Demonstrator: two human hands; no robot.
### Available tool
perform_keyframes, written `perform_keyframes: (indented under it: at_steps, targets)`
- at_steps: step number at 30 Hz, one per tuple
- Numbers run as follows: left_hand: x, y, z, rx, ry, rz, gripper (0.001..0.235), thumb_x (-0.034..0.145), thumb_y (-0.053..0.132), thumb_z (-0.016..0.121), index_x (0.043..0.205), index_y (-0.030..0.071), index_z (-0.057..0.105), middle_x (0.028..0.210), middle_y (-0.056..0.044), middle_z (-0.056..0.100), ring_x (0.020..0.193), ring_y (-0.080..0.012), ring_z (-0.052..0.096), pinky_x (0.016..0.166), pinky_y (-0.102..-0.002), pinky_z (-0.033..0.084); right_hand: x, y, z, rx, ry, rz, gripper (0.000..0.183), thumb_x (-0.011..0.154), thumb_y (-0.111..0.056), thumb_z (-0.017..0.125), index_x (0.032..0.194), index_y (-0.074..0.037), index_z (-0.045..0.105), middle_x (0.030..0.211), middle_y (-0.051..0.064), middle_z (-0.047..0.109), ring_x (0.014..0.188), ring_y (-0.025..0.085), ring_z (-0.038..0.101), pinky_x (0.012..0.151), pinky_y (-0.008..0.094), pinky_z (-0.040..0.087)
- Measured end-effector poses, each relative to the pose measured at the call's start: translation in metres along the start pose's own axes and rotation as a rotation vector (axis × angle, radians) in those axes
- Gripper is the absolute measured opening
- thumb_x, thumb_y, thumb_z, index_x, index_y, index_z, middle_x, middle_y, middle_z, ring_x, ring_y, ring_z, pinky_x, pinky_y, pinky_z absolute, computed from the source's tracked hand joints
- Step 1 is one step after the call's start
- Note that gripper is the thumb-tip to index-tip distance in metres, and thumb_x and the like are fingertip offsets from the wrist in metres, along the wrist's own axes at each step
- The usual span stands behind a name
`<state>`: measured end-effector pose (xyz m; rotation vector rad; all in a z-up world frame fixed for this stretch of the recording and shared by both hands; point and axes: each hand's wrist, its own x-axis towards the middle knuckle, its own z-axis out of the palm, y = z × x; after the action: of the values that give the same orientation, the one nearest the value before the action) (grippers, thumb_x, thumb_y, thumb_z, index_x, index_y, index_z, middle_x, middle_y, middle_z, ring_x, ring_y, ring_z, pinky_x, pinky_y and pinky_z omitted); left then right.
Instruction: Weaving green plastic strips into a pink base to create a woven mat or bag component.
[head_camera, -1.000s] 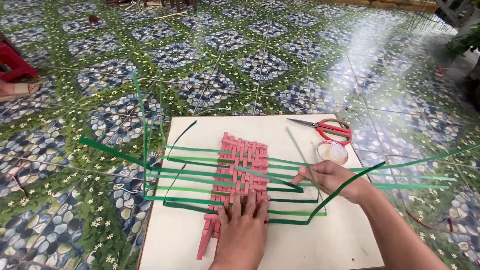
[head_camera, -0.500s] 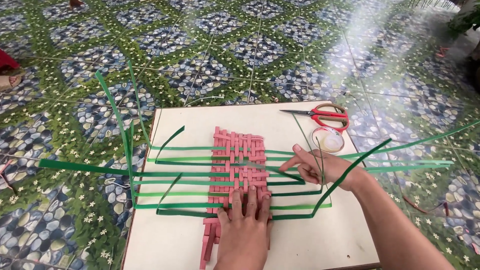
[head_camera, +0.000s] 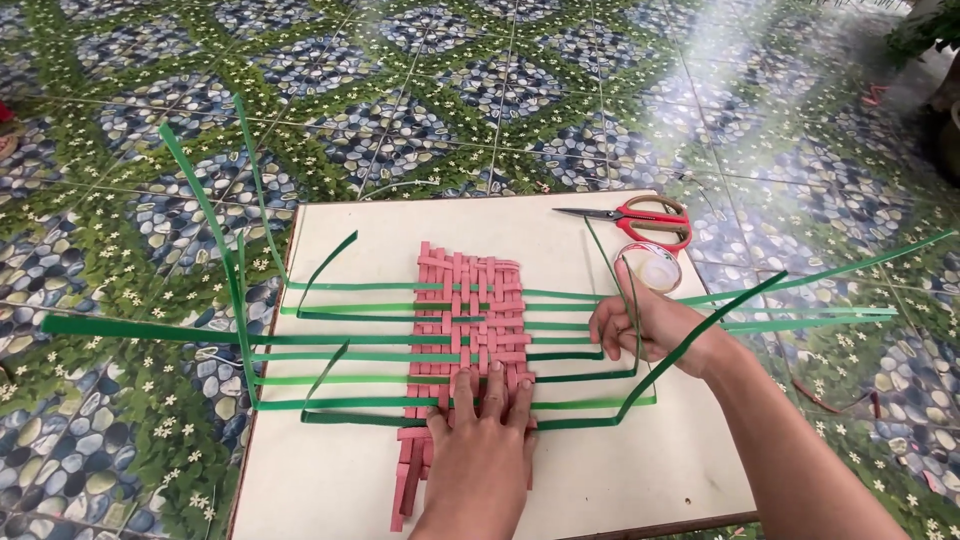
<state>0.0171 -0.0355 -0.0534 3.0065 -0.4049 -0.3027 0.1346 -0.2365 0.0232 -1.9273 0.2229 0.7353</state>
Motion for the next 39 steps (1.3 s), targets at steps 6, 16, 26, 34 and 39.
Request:
perform_keyframes:
  at_steps: [6,16,26,34,39]
  targets:
    - [-0.002,0.0,0.0,-0.016,0.039,0.01,0.055,0.099,0.041,0.04,0.149,0.021,0.032,0.155,-0.014,0.024,0.139,-0.0499,0.015,0.091,-0.072,0.037,0.013,0.02,-0.012,0.157,-0.017,-0.046,0.097,0.084,-0.077,0.019,0.075,0.008,0.064,0.059,0.023,0.052,0.042,0.015,0.026,0.035,0.023,0.014]
    - [-0.002,-0.002,0.003,-0.036,0.076,0.021,0.053,0.099,0.04,0.04,0.148,0.02,0.035,0.152,-0.014,0.03,0.139,-0.0508,0.015,0.09,-0.071,0.037,0.006,0.023,-0.015,0.154,0.037,-0.049,0.1,0.092,-0.074,0.011,0.069,0.008,0.064,0.06,0.028,0.057,0.035,0.015,0.016,0.036,0.024,0.013]
    - [-0.003,-0.002,-0.004,-0.028,0.049,0.021,0.052,0.1,0.041,0.038,0.148,0.02,0.034,0.156,-0.013,0.024,0.138,-0.0495,0.017,0.089,-0.07,0.04,-0.032,0.027,-0.028,0.139,0.2,-0.25,0.09,0.093,-0.07,0.022,0.061,0.003,0.062,0.061,0.022,0.06,0.042,0.014,0.019,0.046,0.029,0.012]
    - [-0.009,-0.001,-0.01,0.029,-0.05,0.019,0.056,0.102,0.041,0.032,0.153,0.02,0.021,0.16,-0.014,0.013,0.141,-0.0493,0.01,0.093,-0.068,0.036,-0.049,0.099,-0.074,0.01,0.521,0.214,0.059,0.101,-0.04,0.054,0.081,0.013,0.069,0.058,0.02,0.055,0.039,0.017,0.024,0.04,0.029,0.014]
    - [-0.009,0.001,-0.013,0.016,-0.058,0.018,0.056,0.103,0.041,0.033,0.153,0.02,0.021,0.159,-0.014,0.015,0.142,-0.0496,0.01,0.095,-0.069,0.037,-0.034,0.126,-0.079,0.383,0.66,0.1,0.04,0.1,-0.033,0.058,0.104,0.006,0.065,0.074,0.012,0.061,0.047,0.014,0.031,0.047,0.028,0.033]
